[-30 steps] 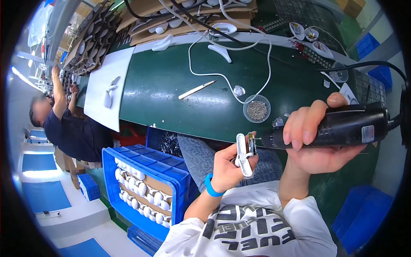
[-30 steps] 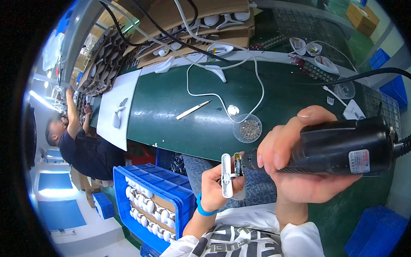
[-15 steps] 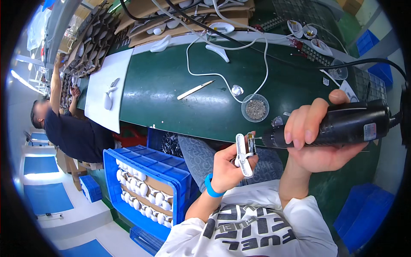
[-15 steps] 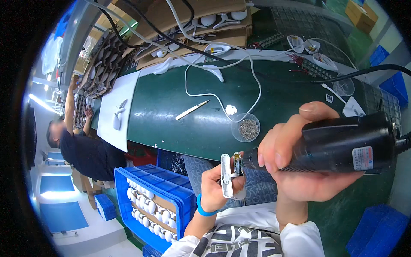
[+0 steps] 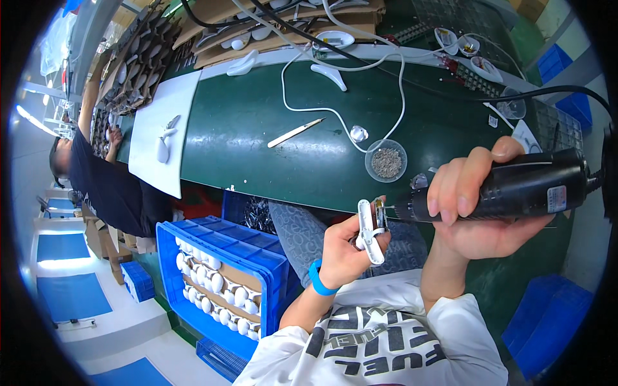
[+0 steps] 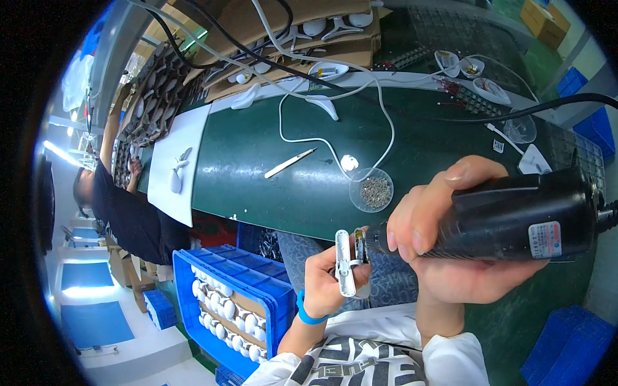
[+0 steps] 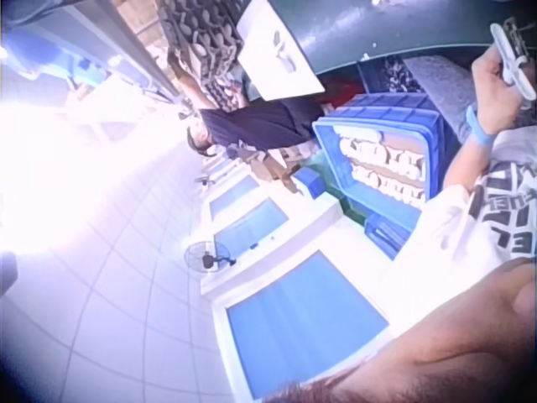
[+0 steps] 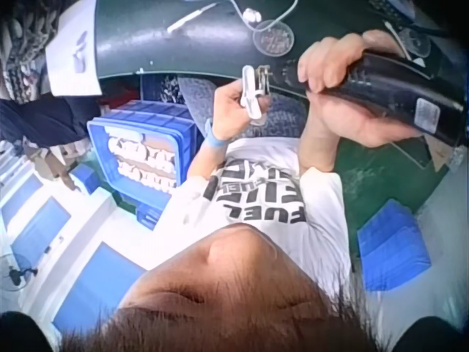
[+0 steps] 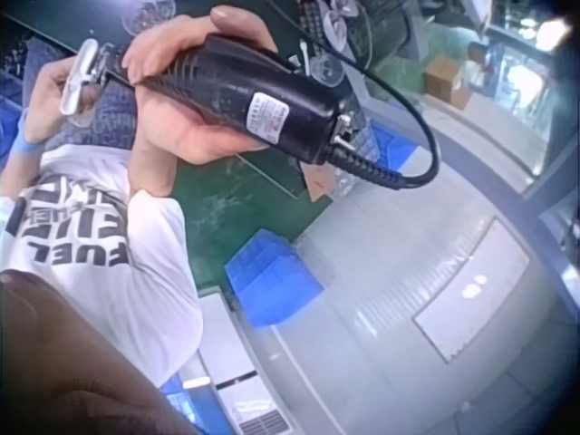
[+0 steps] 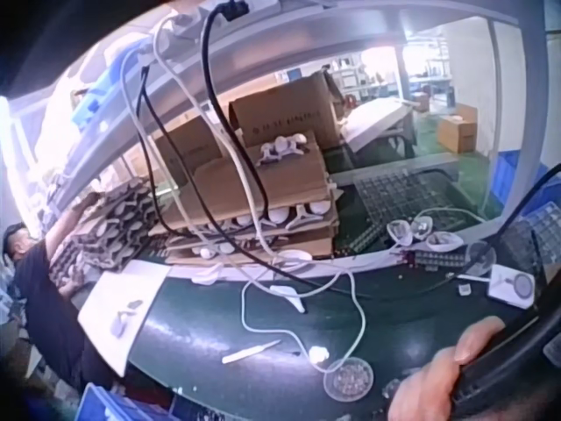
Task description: Assembling electronic lamp components by attaching a metal bracket to a plastic housing using an electric screwdriver.
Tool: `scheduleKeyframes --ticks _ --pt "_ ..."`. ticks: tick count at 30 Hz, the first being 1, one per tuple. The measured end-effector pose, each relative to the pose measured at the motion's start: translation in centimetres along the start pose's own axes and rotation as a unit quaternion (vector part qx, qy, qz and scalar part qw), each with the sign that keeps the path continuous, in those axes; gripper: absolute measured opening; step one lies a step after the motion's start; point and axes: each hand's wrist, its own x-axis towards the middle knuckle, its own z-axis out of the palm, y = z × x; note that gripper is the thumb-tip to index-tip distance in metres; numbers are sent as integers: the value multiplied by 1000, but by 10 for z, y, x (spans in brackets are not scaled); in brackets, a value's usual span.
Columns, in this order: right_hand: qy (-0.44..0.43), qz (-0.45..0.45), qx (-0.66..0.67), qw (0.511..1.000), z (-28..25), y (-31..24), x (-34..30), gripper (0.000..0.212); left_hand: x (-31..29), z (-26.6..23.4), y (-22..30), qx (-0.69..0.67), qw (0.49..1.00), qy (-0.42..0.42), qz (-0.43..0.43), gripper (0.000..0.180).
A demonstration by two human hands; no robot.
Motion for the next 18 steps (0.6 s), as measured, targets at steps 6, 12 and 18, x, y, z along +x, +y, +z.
scheduleKeyframes --ticks 6,12,18 --pt "-9 3 4 1000 0 -2 4 65 4 3 3 11 1000 -1 27 42" --pt "-32 -20 15 999 -1 -4 23 62 19 6 20 44 993 -7 110 6" --pt "-37 -29 8 999 2 -7 34 65 29 4 28 65 993 -22 94 14"
